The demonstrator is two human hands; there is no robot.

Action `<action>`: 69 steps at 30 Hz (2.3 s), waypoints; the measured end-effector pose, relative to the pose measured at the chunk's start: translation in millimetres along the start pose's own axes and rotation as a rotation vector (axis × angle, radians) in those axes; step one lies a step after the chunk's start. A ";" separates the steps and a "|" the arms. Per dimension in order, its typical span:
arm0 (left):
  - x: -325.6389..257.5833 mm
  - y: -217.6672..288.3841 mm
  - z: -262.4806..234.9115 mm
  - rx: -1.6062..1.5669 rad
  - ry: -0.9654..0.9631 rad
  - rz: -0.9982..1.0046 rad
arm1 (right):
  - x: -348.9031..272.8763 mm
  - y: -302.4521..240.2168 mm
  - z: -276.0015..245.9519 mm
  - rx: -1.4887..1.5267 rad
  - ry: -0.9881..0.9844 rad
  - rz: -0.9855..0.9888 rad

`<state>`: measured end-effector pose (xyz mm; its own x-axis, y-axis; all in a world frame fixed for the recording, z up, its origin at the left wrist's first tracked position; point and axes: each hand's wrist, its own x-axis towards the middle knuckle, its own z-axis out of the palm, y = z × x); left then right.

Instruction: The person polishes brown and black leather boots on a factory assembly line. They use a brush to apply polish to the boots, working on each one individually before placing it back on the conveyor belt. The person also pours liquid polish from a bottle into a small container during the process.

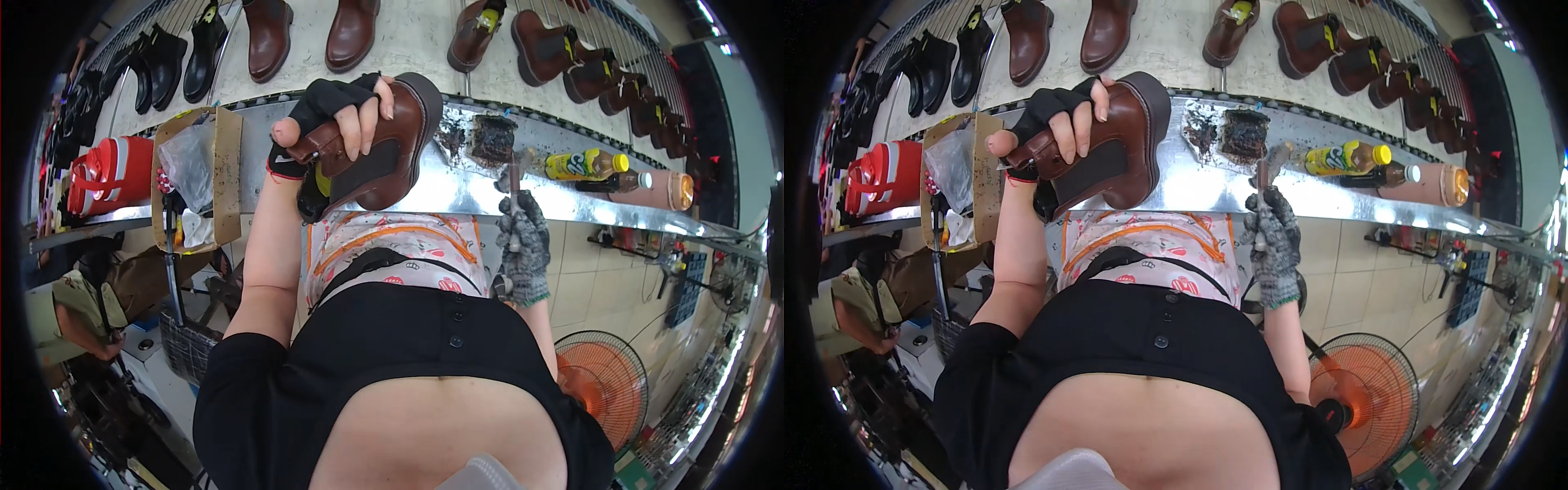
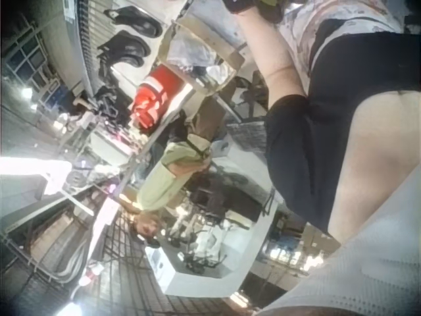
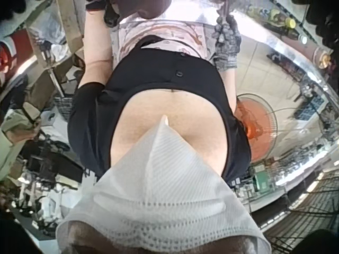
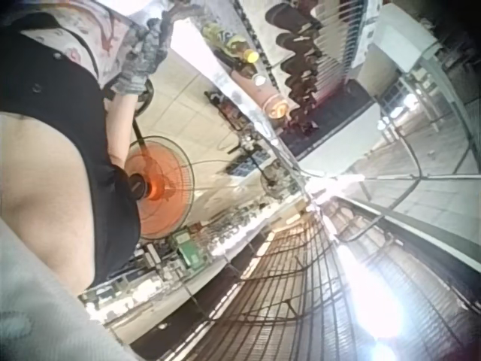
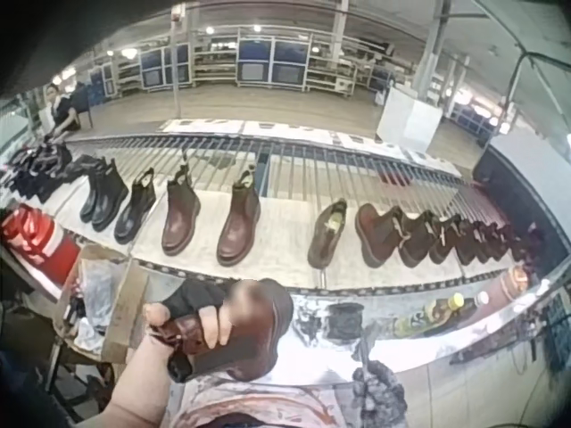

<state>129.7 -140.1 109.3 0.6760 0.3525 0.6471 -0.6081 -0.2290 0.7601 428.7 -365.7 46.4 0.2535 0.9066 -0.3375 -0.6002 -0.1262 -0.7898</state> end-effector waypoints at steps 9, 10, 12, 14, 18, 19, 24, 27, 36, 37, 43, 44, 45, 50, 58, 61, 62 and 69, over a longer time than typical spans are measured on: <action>10.8 12.0 20.8 0.028 0.049 -0.097 | 3.1 -100.6 92.4 -1.173 -0.461 -0.456; 10.9 12.6 21.7 0.038 0.052 -0.095 | 5.6 -104.1 98.8 -1.333 -0.583 -0.682; 12.3 12.7 22.7 0.057 0.048 -0.094 | -0.4 -108.7 115.9 -1.341 -0.601 -0.654; 12.0 10.7 21.0 0.057 0.034 -0.075 | 1.2 -110.9 123.6 -1.368 -0.670 -0.717; 10.8 10.9 21.9 0.056 0.045 -0.091 | 3.4 -108.4 128.3 -1.459 -0.678 -0.755; 10.2 10.0 20.2 0.050 0.025 -0.087 | 3.0 -108.8 132.1 -1.476 -0.686 -0.750; 12.6 7.8 17.4 0.038 -0.009 -0.052 | 4.9 -108.2 133.9 -1.452 -0.700 -0.739; 12.8 7.4 16.4 0.047 -0.020 -0.057 | 7.6 -108.3 134.5 -1.399 -0.722 -0.755; 6.9 5.4 10.6 -0.023 -0.043 -0.116 | 17.2 -111.5 135.8 -1.422 -0.771 -0.761; 4.7 4.3 7.0 -0.029 -0.058 -0.119 | 18.4 -111.6 135.4 -1.436 -0.779 -0.758; -5.0 1.7 -19.0 -0.022 -0.080 -0.087 | 30.2 -87.8 132.3 -1.418 -0.723 -0.821; -5.6 1.1 -22.0 -0.006 -0.056 -0.047 | 34.1 -82.3 132.5 -1.397 -0.721 -0.854; -5.1 0.4 -23.4 0.010 -0.032 -0.006 | 38.1 -75.9 133.6 -1.376 -0.718 -0.887; -20.8 -10.2 -40.1 -0.100 0.045 0.136 | 57.9 -41.9 133.3 -1.264 -0.740 -0.895; -50.0 -20.8 -86.6 -0.231 0.182 0.183 | 82.8 -2.2 128.7 -1.098 -0.838 -0.853; -59.7 -23.3 -98.8 -0.252 0.263 0.193 | 83.8 3.3 126.9 -1.156 -0.827 -0.771; -62.6 -23.4 -101.9 -0.254 0.289 0.196 | 84.0 3.9 127.6 -1.198 -0.820 -0.739; -82.0 -30.7 -118.2 -0.265 0.449 0.192 | 98.7 18.5 109.6 -1.091 -0.926 -0.630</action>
<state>43.8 -54.7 25.9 0.3339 0.6924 0.6396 -0.8263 -0.1115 0.5521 359.4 -234.4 54.6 -0.5410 0.7950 0.2744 0.3428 0.5064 -0.7912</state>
